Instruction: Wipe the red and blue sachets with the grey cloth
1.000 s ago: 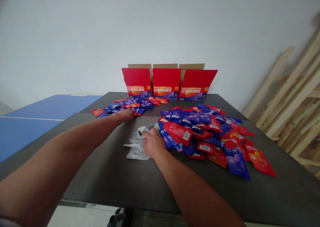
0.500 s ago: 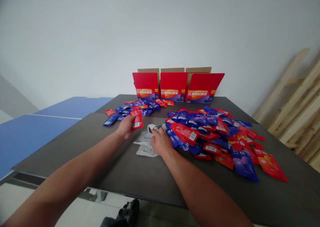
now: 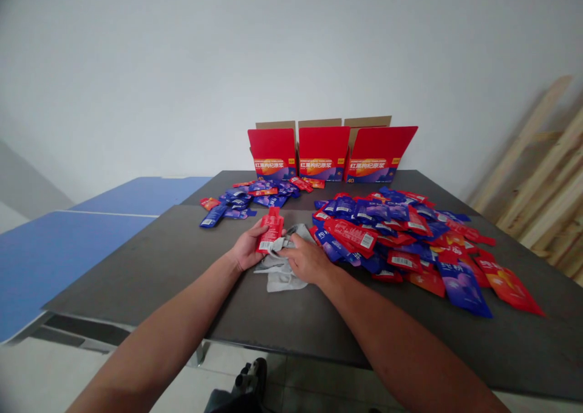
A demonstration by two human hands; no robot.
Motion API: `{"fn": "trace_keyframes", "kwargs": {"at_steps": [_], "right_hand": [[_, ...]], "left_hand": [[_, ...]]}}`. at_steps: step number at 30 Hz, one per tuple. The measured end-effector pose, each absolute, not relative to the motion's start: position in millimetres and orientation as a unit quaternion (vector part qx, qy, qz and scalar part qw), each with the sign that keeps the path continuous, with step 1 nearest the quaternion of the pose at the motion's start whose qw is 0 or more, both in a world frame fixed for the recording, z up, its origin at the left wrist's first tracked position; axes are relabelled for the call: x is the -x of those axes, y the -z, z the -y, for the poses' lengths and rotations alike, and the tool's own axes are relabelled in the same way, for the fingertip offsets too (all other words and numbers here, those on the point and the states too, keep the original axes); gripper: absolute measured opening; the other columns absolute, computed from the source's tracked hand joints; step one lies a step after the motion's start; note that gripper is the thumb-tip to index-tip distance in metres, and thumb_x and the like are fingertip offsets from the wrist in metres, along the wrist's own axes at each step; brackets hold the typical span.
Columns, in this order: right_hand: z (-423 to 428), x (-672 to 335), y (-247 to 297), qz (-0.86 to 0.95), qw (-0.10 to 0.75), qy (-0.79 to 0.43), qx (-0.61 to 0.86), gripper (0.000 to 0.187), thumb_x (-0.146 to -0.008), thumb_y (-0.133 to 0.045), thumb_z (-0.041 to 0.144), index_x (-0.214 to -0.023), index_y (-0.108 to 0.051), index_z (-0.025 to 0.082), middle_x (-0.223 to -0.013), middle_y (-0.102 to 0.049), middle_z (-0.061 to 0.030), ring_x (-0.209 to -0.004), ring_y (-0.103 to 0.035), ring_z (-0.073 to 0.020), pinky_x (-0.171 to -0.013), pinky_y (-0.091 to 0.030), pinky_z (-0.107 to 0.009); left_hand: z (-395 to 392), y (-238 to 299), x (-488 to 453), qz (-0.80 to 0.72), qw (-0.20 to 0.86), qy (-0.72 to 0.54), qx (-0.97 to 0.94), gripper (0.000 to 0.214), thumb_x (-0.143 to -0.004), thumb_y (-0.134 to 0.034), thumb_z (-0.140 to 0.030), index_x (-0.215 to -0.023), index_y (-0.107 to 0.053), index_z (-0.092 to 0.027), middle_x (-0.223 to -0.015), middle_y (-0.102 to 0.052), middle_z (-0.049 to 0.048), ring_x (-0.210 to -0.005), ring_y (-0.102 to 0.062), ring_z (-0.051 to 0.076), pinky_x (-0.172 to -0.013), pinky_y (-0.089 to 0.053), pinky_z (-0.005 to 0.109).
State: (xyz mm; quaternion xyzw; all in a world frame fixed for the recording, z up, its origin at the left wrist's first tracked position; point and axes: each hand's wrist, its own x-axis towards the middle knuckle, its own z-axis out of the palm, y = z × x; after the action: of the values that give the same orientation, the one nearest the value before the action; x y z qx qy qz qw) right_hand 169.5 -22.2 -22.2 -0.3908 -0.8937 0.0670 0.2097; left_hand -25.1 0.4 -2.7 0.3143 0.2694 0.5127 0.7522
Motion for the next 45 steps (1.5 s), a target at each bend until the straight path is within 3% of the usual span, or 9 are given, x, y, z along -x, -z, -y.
{"fn": "trace_keyframes", "kwargs": {"at_steps": [6, 11, 19, 27, 31, 35, 38, 41, 45], "right_hand": [[23.2, -169.4, 18.6, 0.893, 0.189, -0.073, 0.402, 0.051, -0.083, -0.048, 0.011, -0.127, -0.061, 0.034, -0.119, -0.049, -0.0071, -0.100, -0.052, -0.0196, -0.088, -0.044, -0.032], [22.9, -171.3, 16.3, 0.868, 0.186, -0.062, 0.456, 0.049, -0.086, -0.045, 0.014, -0.131, -0.058, 0.028, -0.111, -0.050, -0.0088, -0.092, -0.053, -0.0197, -0.085, -0.045, -0.031], [13.8, -174.2, 28.3, 0.814, 0.288, -0.065, 0.500, 0.049, -0.085, -0.044, 0.012, -0.131, -0.057, 0.022, -0.118, -0.047, -0.0106, -0.102, -0.054, -0.0208, -0.091, -0.045, -0.031], [10.3, -173.0, 31.6, 0.789, 0.346, -0.064, 0.503, 0.051, -0.084, -0.041, 0.011, -0.133, -0.054, 0.018, -0.122, -0.051, -0.0126, -0.115, -0.051, -0.0235, -0.101, -0.042, -0.036], [7.6, -172.6, 32.4, 0.772, 0.361, -0.080, 0.518, 0.053, -0.085, -0.040, 0.012, -0.137, -0.050, 0.017, -0.119, -0.055, -0.0133, -0.115, -0.052, -0.0242, -0.102, -0.042, -0.038], [3.8, -171.9, 31.6, 0.749, 0.381, -0.091, 0.534, 0.055, -0.087, -0.038, 0.015, -0.141, -0.043, 0.012, -0.129, -0.053, -0.0174, -0.122, -0.048, -0.0272, -0.105, -0.039, -0.044], [7.1, -170.4, 26.5, 0.733, 0.412, -0.075, 0.536, 0.054, -0.090, -0.035, 0.019, -0.143, -0.040, 0.009, -0.135, -0.049, -0.0193, -0.128, -0.043, -0.0276, -0.108, -0.036, -0.045], [19.5, -167.4, 18.4, 0.766, 0.402, -0.055, 0.498, 0.050, -0.093, -0.037, 0.025, -0.141, -0.045, 0.013, -0.131, -0.051, -0.0171, -0.124, -0.045, -0.0281, -0.105, -0.038, -0.043], [38.3, -161.1, 11.1, 0.867, 0.306, -0.061, 0.388, 0.038, -0.094, -0.045, 0.037, -0.127, -0.061, 0.026, -0.116, -0.055, -0.0107, -0.105, -0.055, -0.0250, -0.092, -0.046, -0.039]], "left_hand": [[1.5, 6.3, 19.7, -0.261, 0.758, -0.489, -0.345, 0.035, -0.088, -0.057, -0.019, -0.123, -0.056, -0.018, -0.119, -0.064, 0.0118, -0.093, -0.068, 0.021, -0.087, -0.053, 0.038], [3.6, 5.0, 21.1, -0.257, 0.775, -0.448, -0.365, 0.033, -0.088, -0.057, -0.023, -0.121, -0.058, -0.019, -0.116, -0.064, 0.0109, -0.087, -0.068, 0.022, -0.076, -0.057, 0.041], [6.9, 4.2, 26.7, -0.240, 0.810, -0.372, -0.385, 0.040, -0.088, -0.059, -0.027, -0.127, -0.051, -0.021, -0.112, -0.065, 0.0139, -0.091, -0.069, 0.027, -0.075, -0.056, 0.040], [8.4, 3.8, 32.7, -0.242, 0.833, -0.340, -0.364, 0.039, -0.087, -0.058, -0.025, -0.125, -0.049, -0.025, -0.104, -0.067, 0.0101, -0.084, -0.070, 0.026, -0.069, -0.058, 0.042], [8.2, 4.1, 33.8, -0.232, 0.838, -0.328, -0.368, 0.041, -0.087, -0.058, -0.026, -0.127, -0.048, -0.026, -0.107, -0.067, 0.0106, -0.084, -0.070, 0.027, -0.062, -0.058, 0.037], [10.0, 1.8, 33.3, -0.222, 0.838, -0.332, -0.372, 0.044, -0.087, -0.057, -0.025, -0.130, -0.048, -0.025, -0.114, -0.065, 0.0115, -0.086, -0.070, 0.027, -0.064, -0.057, 0.038], [11.3, -3.3, 32.1, -0.207, 0.848, -0.344, -0.346, 0.039, -0.090, -0.052, -0.028, -0.128, -0.052, -0.018, -0.119, -0.063, 0.0145, -0.088, -0.068, 0.024, -0.068, -0.055, 0.036], [10.6, -8.6, 31.1, -0.211, 0.853, -0.378, -0.292, 0.039, -0.093, -0.045, -0.041, -0.118, -0.059, -0.014, -0.112, -0.065, 0.0145, -0.081, -0.066, 0.019, -0.066, -0.051, 0.031], [8.2, -9.6, 29.4, -0.238, 0.842, -0.409, -0.261, 0.050, -0.090, -0.040, -0.059, -0.106, -0.062, -0.016, -0.096, -0.069, 0.0101, -0.078, -0.065, 0.020, -0.067, -0.050, 0.031]]}}
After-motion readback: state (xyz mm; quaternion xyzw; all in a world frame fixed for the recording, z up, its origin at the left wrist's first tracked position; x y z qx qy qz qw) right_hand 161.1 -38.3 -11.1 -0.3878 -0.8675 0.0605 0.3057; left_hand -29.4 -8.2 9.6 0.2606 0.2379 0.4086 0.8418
